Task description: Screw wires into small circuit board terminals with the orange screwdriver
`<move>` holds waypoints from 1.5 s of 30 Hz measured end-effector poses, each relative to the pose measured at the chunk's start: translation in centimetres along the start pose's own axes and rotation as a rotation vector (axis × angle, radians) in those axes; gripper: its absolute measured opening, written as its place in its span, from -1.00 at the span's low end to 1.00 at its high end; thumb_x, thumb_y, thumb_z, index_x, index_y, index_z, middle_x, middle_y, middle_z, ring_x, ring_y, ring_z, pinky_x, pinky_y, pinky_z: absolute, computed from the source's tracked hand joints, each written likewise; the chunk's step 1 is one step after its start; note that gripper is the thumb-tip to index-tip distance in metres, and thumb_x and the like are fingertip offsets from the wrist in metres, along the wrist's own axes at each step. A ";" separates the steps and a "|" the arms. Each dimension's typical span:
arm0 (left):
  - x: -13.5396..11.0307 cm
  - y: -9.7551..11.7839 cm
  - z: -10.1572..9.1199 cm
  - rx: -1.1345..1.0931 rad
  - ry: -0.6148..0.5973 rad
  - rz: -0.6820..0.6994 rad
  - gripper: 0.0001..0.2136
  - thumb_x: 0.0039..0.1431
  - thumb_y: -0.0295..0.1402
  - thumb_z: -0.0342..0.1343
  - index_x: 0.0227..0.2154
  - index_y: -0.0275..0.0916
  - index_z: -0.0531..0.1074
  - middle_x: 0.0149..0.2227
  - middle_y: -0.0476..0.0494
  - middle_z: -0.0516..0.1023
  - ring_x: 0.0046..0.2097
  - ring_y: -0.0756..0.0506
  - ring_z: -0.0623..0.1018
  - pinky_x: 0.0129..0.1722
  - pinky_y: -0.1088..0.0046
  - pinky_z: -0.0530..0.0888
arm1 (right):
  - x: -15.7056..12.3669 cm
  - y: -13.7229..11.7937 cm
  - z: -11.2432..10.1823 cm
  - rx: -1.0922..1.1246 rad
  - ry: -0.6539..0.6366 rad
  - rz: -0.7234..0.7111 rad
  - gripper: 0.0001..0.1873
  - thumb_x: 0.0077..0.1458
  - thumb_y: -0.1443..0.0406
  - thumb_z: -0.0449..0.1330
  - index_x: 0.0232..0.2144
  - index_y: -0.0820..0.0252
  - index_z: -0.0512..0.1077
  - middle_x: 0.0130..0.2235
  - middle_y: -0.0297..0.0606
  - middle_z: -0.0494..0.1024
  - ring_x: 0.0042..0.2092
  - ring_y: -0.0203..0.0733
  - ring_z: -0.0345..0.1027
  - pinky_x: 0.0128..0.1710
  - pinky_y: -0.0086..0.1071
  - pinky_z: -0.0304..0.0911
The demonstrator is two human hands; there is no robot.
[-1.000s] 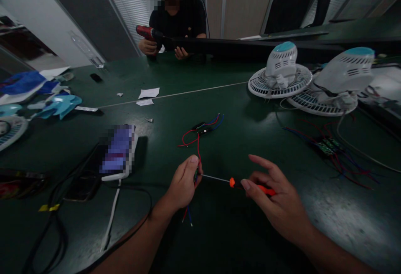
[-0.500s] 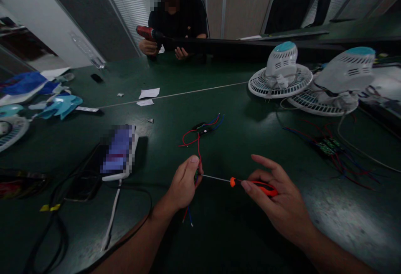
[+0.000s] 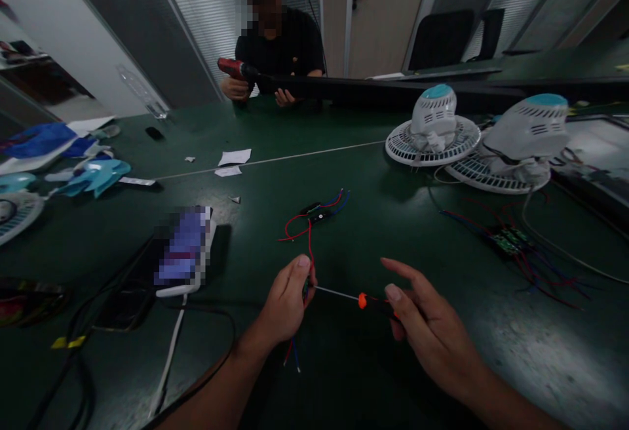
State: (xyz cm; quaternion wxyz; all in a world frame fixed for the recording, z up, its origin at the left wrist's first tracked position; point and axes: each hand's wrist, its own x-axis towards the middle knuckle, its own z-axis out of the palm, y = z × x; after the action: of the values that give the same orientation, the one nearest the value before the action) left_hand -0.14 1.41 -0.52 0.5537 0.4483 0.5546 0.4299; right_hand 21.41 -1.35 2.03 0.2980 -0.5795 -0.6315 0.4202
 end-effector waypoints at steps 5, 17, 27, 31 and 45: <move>-0.1 0.1 0.1 0.041 -0.004 0.023 -0.57 0.24 0.00 -0.13 -0.54 -0.23 0.30 -0.60 0.06 0.24 -0.57 0.04 0.26 -0.57 0.55 0.24 | 0.0 0.5 0.2 0.026 -0.001 -0.060 -0.51 0.28 0.08 -0.06 0.15 0.23 0.17 -0.59 -0.44 0.40 -0.57 -0.26 0.33 -0.55 -0.38 0.24; 0.2 -0.6 -0.1 0.026 0.015 0.038 -0.59 0.25 -0.02 -0.12 -0.53 -0.24 0.30 -0.58 0.05 0.25 -0.56 0.06 0.27 -0.57 0.57 0.24 | 0.2 0.3 0.3 0.098 0.046 -0.064 -0.47 0.23 0.08 0.03 0.14 0.25 0.12 -0.55 -0.43 0.41 -0.57 -0.28 0.31 -0.59 -0.41 0.23; 0.1 0.0 0.0 0.044 -0.013 0.054 -0.57 0.25 -0.02 -0.14 -0.55 -0.24 0.29 -0.64 0.08 0.22 -0.60 0.07 0.23 -0.60 0.56 0.21 | 0.2 1.1 0.6 0.143 0.034 -0.046 -0.46 0.23 0.10 0.07 0.17 0.15 0.07 -0.49 -0.40 0.43 -0.51 -0.27 0.32 -0.56 -0.41 0.25; 0.1 -0.2 -0.2 0.047 -0.026 0.054 -0.58 0.27 -0.04 -0.16 -0.54 -0.24 0.29 -0.64 0.09 0.22 -0.60 0.06 0.24 -0.59 0.55 0.21 | 0.2 1.2 0.6 0.132 0.037 -0.054 -0.46 0.22 0.11 0.08 0.16 0.16 0.07 -0.48 -0.40 0.43 -0.51 -0.27 0.31 -0.57 -0.41 0.25; 0.1 0.2 0.0 0.050 -0.007 0.051 -0.59 0.26 -0.04 -0.15 -0.55 -0.23 0.29 -0.60 0.07 0.23 -0.58 0.05 0.26 -0.58 0.55 0.24 | 0.2 1.1 0.6 0.126 0.081 -0.138 -0.50 0.18 0.17 0.12 0.11 0.14 0.11 -0.46 -0.40 0.43 -0.51 -0.30 0.29 -0.55 -0.43 0.23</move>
State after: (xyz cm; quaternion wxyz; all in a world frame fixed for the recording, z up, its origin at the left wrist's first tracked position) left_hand -0.13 1.53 -0.38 0.5334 0.4773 0.5516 0.4283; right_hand 21.40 -1.31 0.80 0.3875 -0.5313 -0.6296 0.4139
